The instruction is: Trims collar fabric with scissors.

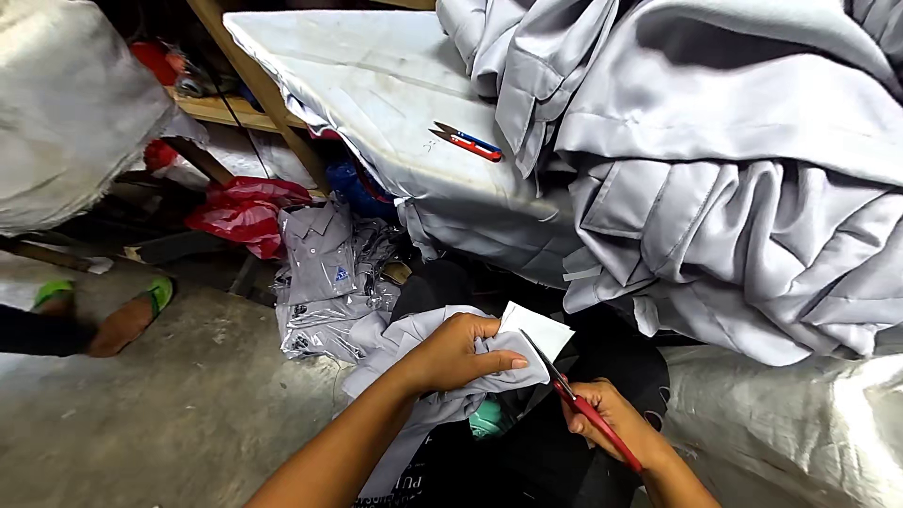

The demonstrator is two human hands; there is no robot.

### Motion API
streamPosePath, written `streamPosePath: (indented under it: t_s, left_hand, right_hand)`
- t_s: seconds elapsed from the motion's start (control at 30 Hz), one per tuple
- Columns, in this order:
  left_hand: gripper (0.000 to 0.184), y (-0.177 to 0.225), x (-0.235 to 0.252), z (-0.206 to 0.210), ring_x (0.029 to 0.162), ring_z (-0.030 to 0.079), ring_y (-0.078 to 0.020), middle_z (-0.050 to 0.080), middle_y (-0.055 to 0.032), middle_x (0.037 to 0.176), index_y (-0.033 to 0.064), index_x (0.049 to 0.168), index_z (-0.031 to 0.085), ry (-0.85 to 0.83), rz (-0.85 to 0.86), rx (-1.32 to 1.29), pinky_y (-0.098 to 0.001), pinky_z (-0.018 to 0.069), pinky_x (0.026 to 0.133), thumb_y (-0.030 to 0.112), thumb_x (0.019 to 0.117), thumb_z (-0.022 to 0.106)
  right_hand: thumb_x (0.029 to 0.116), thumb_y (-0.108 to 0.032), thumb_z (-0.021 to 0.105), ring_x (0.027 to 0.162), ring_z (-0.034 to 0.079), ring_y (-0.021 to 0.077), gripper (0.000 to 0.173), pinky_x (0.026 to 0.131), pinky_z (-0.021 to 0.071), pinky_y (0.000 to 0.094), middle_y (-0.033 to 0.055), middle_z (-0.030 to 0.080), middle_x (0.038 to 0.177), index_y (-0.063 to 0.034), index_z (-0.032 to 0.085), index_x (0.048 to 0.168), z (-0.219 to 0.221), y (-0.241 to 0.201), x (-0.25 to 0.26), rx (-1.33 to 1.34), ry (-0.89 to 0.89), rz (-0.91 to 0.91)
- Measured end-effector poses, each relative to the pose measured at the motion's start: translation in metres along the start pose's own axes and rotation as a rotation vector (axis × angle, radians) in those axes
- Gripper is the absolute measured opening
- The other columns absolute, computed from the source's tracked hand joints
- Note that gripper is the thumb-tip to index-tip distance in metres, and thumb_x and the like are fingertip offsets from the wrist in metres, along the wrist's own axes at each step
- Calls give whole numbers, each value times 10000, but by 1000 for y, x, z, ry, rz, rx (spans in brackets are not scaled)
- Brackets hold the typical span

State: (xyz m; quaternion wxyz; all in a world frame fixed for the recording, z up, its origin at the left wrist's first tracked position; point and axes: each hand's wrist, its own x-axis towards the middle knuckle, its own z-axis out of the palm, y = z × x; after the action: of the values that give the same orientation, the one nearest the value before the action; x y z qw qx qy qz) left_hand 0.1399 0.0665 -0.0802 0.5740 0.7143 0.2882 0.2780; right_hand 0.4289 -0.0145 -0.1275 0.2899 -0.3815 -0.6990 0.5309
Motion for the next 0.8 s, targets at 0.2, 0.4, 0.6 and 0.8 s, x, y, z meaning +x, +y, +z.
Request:
streamPosePath:
  t_s: [0.2, 0.4, 0.6, 0.8]
  left_hand:
    - [225, -1, 2, 1, 684, 549, 92, 638, 92, 743, 59, 877, 703, -103, -13, 54, -132, 452, 640, 271, 954, 709]
    - [224, 1, 2, -2, 668, 542, 93, 627, 103, 727, 71, 856, 696, -140, -29, 60, -127, 443, 623, 271, 955, 710]
    - [305, 1, 7, -1, 614, 495, 59, 570, 87, 665, 76, 784, 658, -211, -27, 156, -166, 397, 575, 327, 948, 710]
    - [416, 6, 6, 8, 601, 549, -185, 565, -66, 629, 18, 762, 636, -251, -30, 392, -418, 427, 576, 391, 939, 691]
  right_hand:
    - [939, -735, 499, 519, 481, -47, 681, 487, 398, 139, -65, 523, 593, -87, 609, 764, 0, -2, 3, 39, -77, -7]
    - [917, -691, 593, 472, 481, -62, 603, 433, 397, 128, -95, 522, 561, -128, 590, 701, 0, 1, 4, 121, -62, 37]
    - [927, -638, 629, 478, 504, -73, 511, 441, 422, 119, -130, 559, 584, -163, 631, 739, 0, -3, 8, 239, -106, 110]
    - [905, -552, 708, 489, 456, -100, 449, 453, 382, 101, -143, 519, 576, -135, 643, 753, 3, -25, 30, -9, 203, 63]
